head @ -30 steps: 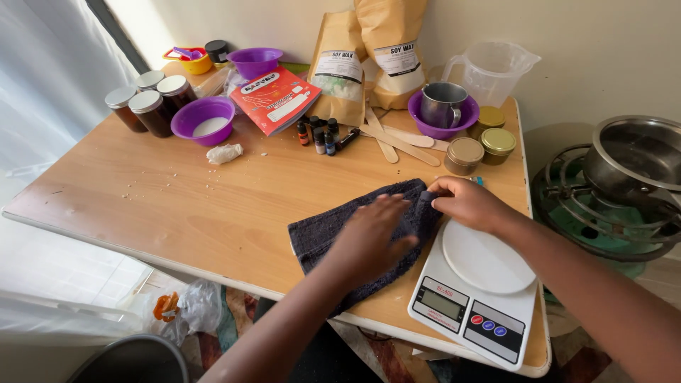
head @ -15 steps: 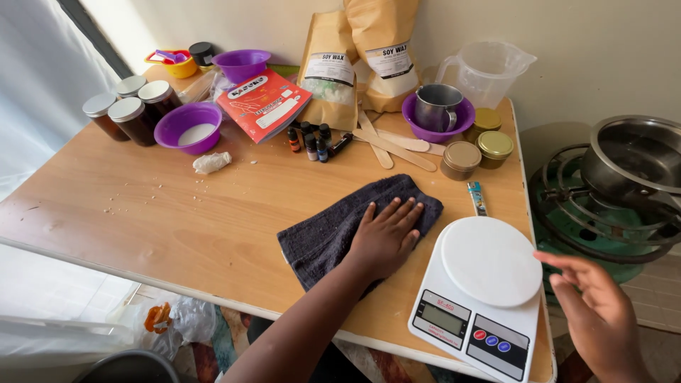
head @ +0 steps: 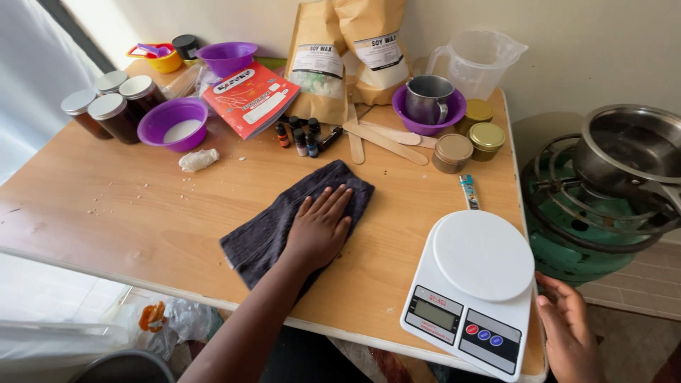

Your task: Cleaning a workspace table with a cloth and setting up a digital scale for candle making.

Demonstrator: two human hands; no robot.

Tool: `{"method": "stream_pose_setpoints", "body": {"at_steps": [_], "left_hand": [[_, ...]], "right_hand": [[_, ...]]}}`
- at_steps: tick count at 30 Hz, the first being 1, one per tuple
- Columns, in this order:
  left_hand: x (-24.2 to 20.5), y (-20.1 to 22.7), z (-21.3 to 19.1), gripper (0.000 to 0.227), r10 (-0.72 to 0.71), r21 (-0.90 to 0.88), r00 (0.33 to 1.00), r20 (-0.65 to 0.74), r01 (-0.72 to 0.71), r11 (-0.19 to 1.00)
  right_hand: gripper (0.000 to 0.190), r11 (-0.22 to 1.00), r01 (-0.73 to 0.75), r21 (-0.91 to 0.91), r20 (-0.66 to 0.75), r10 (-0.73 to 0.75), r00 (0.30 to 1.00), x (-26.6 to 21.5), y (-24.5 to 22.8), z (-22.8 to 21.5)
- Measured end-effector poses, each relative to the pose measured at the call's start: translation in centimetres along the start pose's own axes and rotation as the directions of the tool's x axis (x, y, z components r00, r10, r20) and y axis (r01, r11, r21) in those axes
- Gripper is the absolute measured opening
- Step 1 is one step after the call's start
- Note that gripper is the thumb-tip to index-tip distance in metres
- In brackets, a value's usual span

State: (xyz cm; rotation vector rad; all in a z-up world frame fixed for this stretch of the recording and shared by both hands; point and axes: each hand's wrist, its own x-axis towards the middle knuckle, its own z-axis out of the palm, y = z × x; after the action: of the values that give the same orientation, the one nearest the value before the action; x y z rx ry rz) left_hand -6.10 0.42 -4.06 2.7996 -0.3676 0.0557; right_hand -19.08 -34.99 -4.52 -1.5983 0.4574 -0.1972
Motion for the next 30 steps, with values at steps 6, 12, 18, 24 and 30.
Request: {"method": "stream_pose_setpoints", "body": {"at_steps": [6,12,18,24,30], "left_hand": [[-5.7,-4.1,-2.4,0.055,0.082,0.046,0.996,-0.034,-0.081,0.996],[-6.1,-8.0,-4.7,0.067,-0.012,0.035,0.999,-0.032,0.013,0.999],[-4.3,-11.0,-4.7,0.063,-0.151,0.092,0.986,-0.075,0.157,0.983],[-4.9,-8.6,-2.5,0.065,-0.020,0.188,0.998,-0.052,0.030,0.982],[-5.6,-0.3,-0.3,0.057,0.168,0.095,0.984,0.051,-0.173,0.980]], "right_hand": [[0.043,0.933,0.293,-0.209,-0.012,-0.302,0.953,-0.1,2.7,0.6],[0.047,0.962,0.219,-0.162,-0.063,-0.232,0.971,-1.0,1.2,1.5],[0.045,0.980,0.141,-0.137,-0.069,-0.151,0.986,-1.4,-0.2,2.2],[0.040,0.969,0.181,-0.167,-0.153,-0.207,0.966,-1.7,0.3,2.5],[0.038,0.937,0.165,-0.307,-0.150,-0.219,0.964,-1.9,1.0,2.2]]}}
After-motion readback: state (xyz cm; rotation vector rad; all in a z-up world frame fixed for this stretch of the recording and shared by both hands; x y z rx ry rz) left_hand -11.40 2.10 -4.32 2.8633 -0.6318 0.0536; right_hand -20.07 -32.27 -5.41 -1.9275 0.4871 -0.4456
